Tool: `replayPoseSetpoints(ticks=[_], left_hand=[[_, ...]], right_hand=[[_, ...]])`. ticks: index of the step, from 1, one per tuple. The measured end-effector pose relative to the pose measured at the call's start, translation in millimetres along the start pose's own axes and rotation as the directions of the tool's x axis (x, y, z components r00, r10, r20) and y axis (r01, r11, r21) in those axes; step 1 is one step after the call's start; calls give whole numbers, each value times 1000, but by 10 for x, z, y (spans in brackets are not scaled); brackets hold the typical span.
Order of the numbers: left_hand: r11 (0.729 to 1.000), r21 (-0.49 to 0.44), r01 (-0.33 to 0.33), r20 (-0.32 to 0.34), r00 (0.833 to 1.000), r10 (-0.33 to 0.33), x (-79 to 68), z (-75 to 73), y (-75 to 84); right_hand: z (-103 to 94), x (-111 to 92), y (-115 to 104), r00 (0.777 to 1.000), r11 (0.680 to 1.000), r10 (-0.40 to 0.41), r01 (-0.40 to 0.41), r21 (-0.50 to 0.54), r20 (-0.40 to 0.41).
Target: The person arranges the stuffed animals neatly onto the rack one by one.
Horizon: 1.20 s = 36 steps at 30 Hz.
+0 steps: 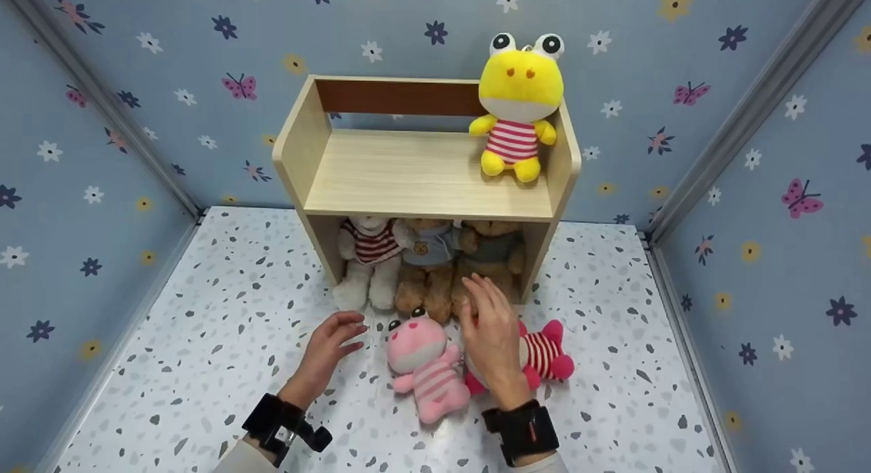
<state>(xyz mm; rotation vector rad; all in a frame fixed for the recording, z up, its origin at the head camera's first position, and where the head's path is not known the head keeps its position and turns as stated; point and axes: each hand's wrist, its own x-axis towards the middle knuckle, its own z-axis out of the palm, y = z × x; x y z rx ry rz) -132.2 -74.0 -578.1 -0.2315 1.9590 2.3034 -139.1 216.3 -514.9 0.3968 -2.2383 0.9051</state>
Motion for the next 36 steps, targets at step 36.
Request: replayPoseSetpoints(ticks=[36], left_hand=[[979, 92, 181, 210, 958, -196, -98, 271, -248]], right_hand=[[563, -597, 3, 718, 860, 450, -509, -40, 531]])
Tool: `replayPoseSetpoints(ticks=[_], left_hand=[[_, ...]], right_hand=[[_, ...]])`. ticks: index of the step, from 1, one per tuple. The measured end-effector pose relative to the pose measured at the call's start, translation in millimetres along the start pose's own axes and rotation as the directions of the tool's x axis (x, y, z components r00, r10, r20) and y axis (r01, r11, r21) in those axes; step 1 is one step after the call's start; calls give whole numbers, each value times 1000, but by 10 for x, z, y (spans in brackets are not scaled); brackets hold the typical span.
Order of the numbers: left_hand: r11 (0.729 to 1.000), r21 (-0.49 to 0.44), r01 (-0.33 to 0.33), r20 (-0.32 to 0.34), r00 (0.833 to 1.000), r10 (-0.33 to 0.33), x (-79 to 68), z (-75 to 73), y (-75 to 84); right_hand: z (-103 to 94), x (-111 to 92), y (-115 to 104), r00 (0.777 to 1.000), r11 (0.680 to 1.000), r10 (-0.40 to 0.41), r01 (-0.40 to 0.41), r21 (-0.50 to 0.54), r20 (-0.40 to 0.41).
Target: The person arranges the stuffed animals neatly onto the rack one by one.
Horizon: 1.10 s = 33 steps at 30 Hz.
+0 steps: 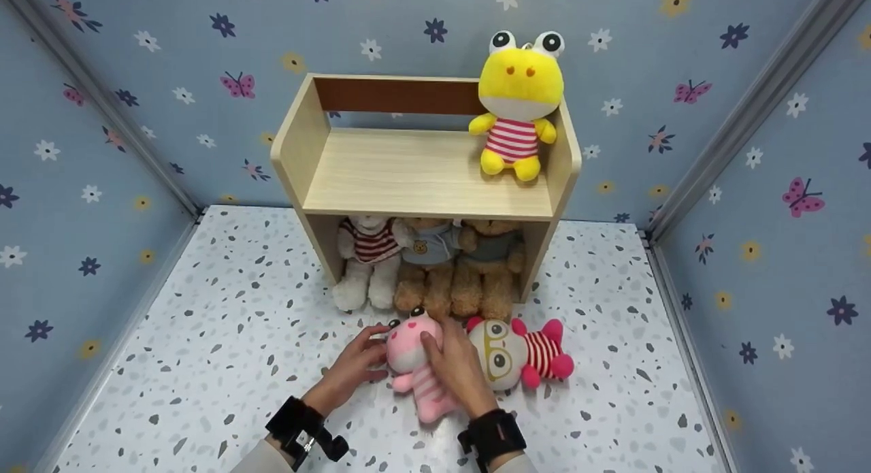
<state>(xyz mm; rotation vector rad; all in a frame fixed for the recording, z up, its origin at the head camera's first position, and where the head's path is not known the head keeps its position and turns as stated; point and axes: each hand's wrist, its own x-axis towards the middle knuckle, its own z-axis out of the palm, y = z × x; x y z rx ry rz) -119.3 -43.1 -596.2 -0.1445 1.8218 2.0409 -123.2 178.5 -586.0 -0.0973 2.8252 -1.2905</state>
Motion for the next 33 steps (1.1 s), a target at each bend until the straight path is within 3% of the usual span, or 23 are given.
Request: replayPoseSetpoints(ticks=[7, 15, 21, 24, 27, 33], left_hand=[[1000, -30, -6, 9, 1000, 7, 24, 31, -37], [999, -18, -28, -1, 1000, 28, -12, 30, -55], [999, -25, -42, -20, 999, 41, -51, 9, 0], [998, -38, -56, -3, 998, 55, -71, 3, 72], [994, -65, -92, 53, 994, 95, -84, -6, 140], [984, -104, -144, 184, 970, 161, -97, -13, 227]], right_hand=[[28, 29, 12, 996, 998, 68, -67, -8, 54], [29, 27, 10, 994, 996, 87, -89, 29, 74], [-24, -14, -29, 999, 999, 32, -34, 38, 39], [-96, -22, -88, 1000, 993, 0, -1, 114, 10], [-202, -14, -190, 1000, 965, -14, 21, 262, -27], [-387, 1, -382, 993, 869, 0, 59, 491, -119]])
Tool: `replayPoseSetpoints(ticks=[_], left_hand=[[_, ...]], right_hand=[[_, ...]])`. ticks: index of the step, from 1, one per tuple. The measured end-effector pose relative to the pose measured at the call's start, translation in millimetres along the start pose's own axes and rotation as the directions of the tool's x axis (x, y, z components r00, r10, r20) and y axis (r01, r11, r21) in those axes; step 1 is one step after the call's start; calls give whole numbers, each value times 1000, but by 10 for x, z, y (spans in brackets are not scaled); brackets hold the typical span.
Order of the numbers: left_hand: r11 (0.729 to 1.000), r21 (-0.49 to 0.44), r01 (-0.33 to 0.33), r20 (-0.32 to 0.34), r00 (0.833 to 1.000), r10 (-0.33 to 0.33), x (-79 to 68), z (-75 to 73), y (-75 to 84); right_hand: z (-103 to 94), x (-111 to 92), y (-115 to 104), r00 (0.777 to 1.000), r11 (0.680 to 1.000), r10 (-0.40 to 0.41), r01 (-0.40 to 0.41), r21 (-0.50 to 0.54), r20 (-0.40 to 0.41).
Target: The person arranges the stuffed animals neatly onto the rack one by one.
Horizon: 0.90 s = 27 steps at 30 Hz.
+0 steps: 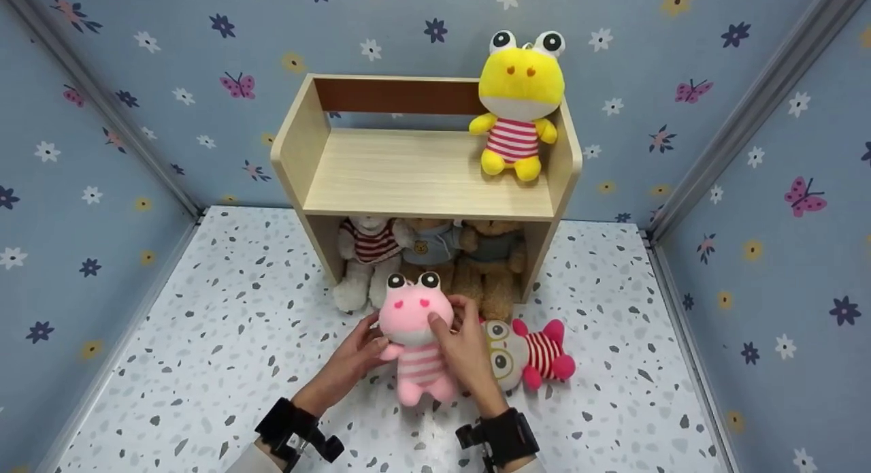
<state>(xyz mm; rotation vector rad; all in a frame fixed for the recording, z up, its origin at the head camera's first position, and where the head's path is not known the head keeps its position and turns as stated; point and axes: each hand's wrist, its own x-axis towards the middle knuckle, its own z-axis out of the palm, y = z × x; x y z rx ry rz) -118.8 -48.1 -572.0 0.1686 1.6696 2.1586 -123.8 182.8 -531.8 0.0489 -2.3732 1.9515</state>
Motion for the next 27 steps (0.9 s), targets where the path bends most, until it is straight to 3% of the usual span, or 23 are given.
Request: replayPoseSetpoints(ticks=[3, 9, 16, 27], left_hand=[[1000, -11, -18, 43, 999, 19, 7, 15, 10], [999, 6, -47, 55, 997, 46, 46, 99, 17], [986, 125, -113, -26, 993, 117, 111, 203, 39], [976, 173, -129, -124, 981, 152, 133, 277, 87]], right_hand=[[-6, 18, -95, 999, 997, -12, 16, 74, -50], [23, 59, -204, 990, 985, -34, 56, 161, -135], [59, 71, -258, 984, 976, -85, 114, 188, -154], [45, 39, -276, 988, 966, -132, 147, 213, -83]])
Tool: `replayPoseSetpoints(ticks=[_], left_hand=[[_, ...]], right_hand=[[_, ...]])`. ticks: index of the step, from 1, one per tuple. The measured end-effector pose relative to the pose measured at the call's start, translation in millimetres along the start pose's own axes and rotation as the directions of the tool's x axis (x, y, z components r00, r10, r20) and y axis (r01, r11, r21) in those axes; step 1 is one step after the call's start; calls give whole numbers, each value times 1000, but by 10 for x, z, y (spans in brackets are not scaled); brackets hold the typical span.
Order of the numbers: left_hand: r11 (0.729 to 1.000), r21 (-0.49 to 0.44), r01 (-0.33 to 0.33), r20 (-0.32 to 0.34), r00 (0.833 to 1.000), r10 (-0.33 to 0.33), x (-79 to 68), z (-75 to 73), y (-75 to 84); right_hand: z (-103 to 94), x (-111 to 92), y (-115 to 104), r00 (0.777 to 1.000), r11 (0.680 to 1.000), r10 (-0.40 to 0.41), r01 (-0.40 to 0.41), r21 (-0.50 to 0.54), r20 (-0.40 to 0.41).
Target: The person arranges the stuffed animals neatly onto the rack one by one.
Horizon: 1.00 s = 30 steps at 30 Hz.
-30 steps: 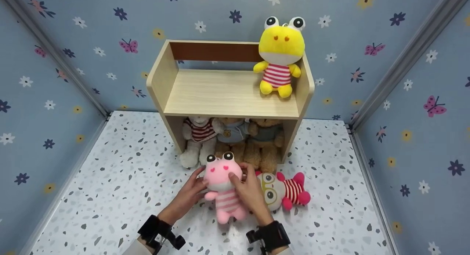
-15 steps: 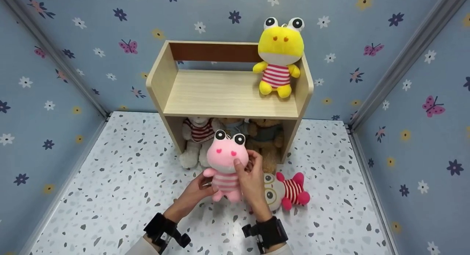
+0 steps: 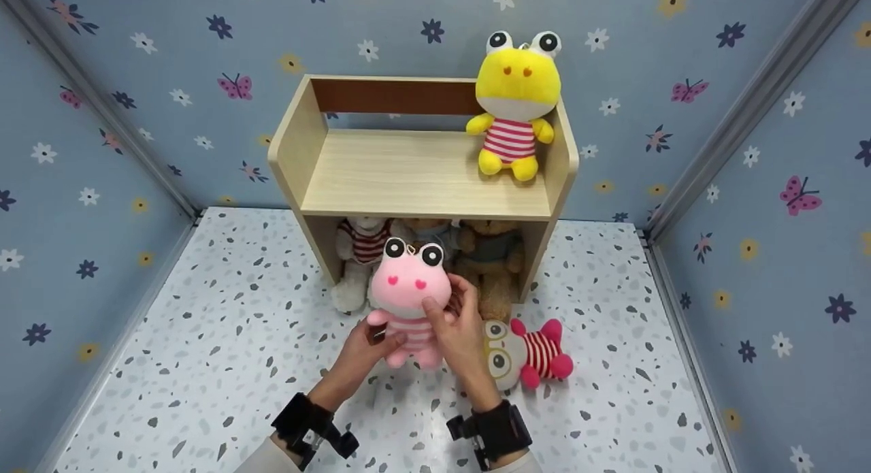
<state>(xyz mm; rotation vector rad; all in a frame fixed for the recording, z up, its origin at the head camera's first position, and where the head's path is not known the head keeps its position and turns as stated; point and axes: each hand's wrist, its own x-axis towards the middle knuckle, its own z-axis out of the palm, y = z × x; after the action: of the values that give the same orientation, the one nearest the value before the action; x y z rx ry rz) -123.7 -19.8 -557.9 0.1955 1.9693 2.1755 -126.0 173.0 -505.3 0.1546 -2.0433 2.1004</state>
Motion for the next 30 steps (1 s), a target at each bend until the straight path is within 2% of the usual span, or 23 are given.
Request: replayPoseSetpoints(ticks=[6, 12, 17, 21, 24, 30], left_hand=[[999, -8, -52, -26, 998, 52, 26, 5, 63], [994, -33, -101, -47, 994, 100, 63, 7, 166], [990, -60, -124, -34, 992, 122, 69, 20, 239], [987, -66, -149, -36, 988, 147, 66, 31, 269], [988, -61, -143, -37, 989, 141, 60, 39, 280], [993, -26, -114, -39, 993, 113, 50, 33, 278]], right_hand=[[-125, -84, 49, 998, 1000, -12, 13, -22, 55], [-242, -146, 109, 996, 992, 21, -10, -124, 90], [-242, -157, 94, 994, 975, 33, -10, -221, 101], [-211, -136, 57, 995, 966, 43, -18, -257, 94], [-171, -127, 3, 995, 955, 46, -18, -295, 87], [-163, -92, 49, 989, 932, 49, 4, -362, 138]])
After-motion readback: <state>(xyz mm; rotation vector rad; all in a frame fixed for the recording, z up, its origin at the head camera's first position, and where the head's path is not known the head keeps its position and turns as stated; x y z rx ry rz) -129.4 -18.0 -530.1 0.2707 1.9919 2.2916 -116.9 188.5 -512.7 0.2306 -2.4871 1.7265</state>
